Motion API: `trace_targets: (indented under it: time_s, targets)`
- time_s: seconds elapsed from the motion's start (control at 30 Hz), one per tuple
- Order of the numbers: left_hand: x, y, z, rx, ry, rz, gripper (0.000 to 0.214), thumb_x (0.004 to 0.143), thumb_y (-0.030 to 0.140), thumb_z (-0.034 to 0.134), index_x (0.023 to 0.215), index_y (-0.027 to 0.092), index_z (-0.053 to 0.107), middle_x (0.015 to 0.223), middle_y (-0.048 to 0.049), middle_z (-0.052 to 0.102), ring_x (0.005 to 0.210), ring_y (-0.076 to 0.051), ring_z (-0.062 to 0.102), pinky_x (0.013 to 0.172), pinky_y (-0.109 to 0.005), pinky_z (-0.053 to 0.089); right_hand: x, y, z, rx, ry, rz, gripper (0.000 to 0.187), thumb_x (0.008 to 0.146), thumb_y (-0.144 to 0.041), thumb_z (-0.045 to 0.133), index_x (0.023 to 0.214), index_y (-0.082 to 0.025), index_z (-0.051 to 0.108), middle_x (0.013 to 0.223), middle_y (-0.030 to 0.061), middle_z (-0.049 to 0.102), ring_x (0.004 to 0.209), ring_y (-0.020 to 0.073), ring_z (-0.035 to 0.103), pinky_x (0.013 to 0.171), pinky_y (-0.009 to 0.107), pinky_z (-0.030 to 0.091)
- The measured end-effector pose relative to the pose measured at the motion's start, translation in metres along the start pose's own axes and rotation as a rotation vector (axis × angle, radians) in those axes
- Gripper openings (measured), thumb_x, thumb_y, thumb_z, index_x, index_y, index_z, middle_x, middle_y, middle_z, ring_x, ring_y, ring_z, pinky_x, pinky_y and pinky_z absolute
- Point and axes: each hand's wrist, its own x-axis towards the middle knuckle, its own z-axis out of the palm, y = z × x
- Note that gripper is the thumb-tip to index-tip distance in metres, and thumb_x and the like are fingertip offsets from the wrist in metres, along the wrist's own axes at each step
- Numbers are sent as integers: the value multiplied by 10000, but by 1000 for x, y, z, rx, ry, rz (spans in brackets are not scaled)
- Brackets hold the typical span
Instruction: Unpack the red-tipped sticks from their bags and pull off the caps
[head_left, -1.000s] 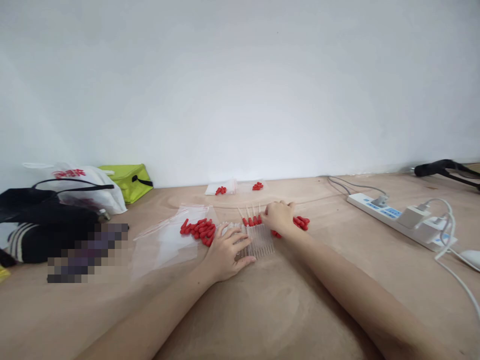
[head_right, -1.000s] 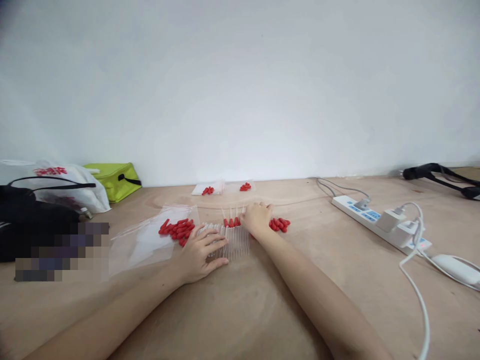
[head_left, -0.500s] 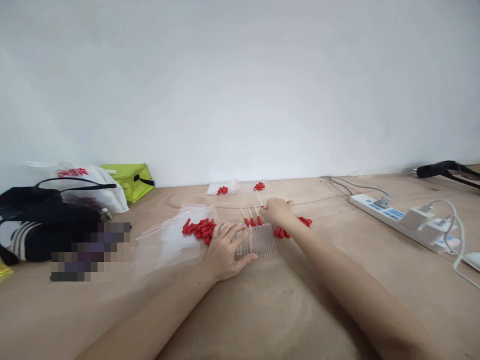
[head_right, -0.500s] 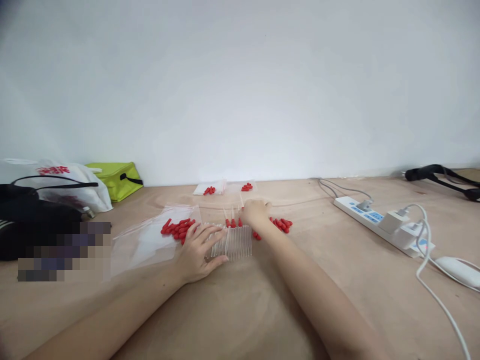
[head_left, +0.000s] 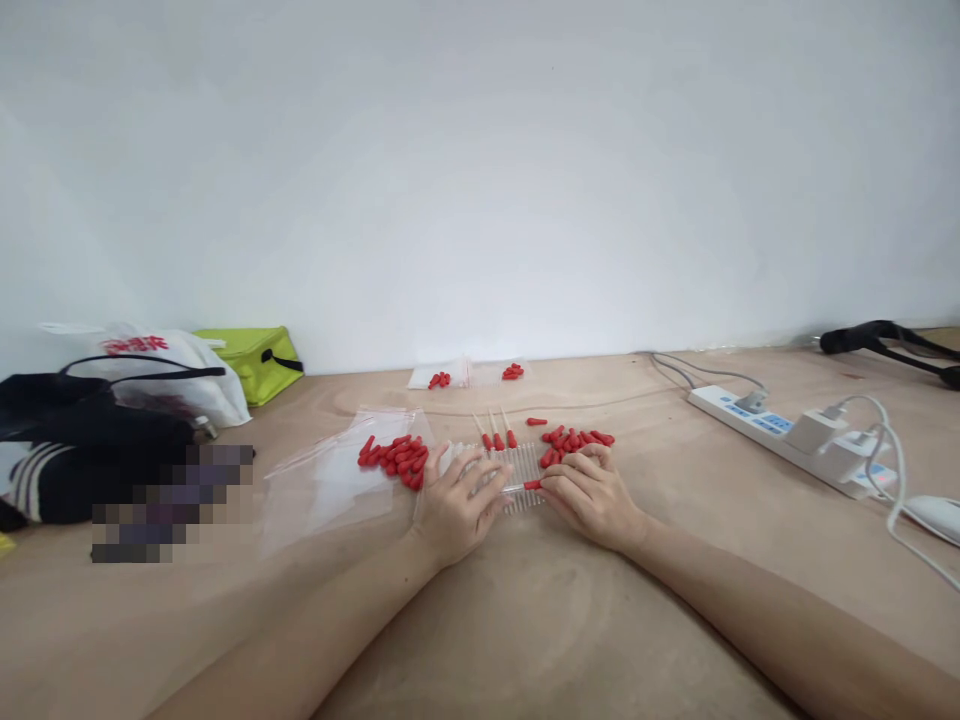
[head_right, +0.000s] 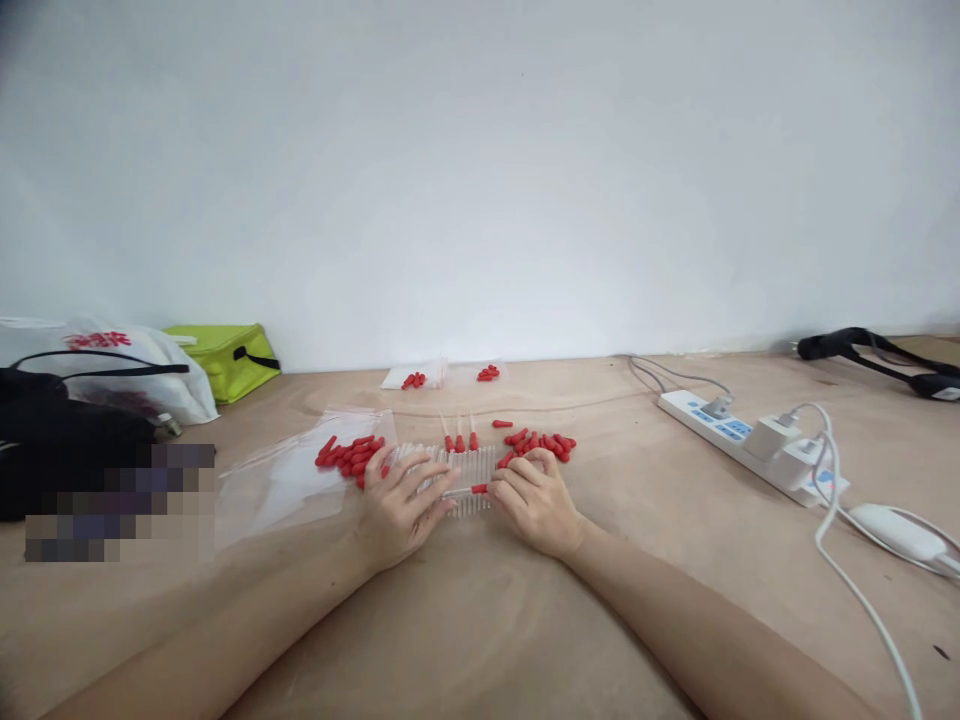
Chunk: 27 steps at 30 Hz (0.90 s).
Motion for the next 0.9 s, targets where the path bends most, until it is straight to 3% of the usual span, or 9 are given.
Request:
trace_targets:
  time_s: [0.23,0.4,0.9]
  targets:
    - [-3,-1,7,-42,-81,25,141,838,253,486,849,235,625,601,38,632,625,-124,522,890,-427,248,6,-9,8,10,17,28,150,810,-265,522,924,-194,589,778,10,650,739,148,525,785,361,272]
    - [-3,-1,5,-51,-76,64,203,841,245,459,712,207,611,520,37,582,595,-120,491,856,-411,266,5,-8,7,0,13,7,120,815,-266,513,784,-224,620,608,-20,597,692,133,497,834,388,241]
    - [-4,0,1,-50,-24,116,204,834,199,457,683,187,593,503,45,564,563,-105,469,807,-385,287,-3,-8,5,59,68,-41,85,781,-220,529,792,-223,613,576,-45,573,702,122,479,863,408,223]
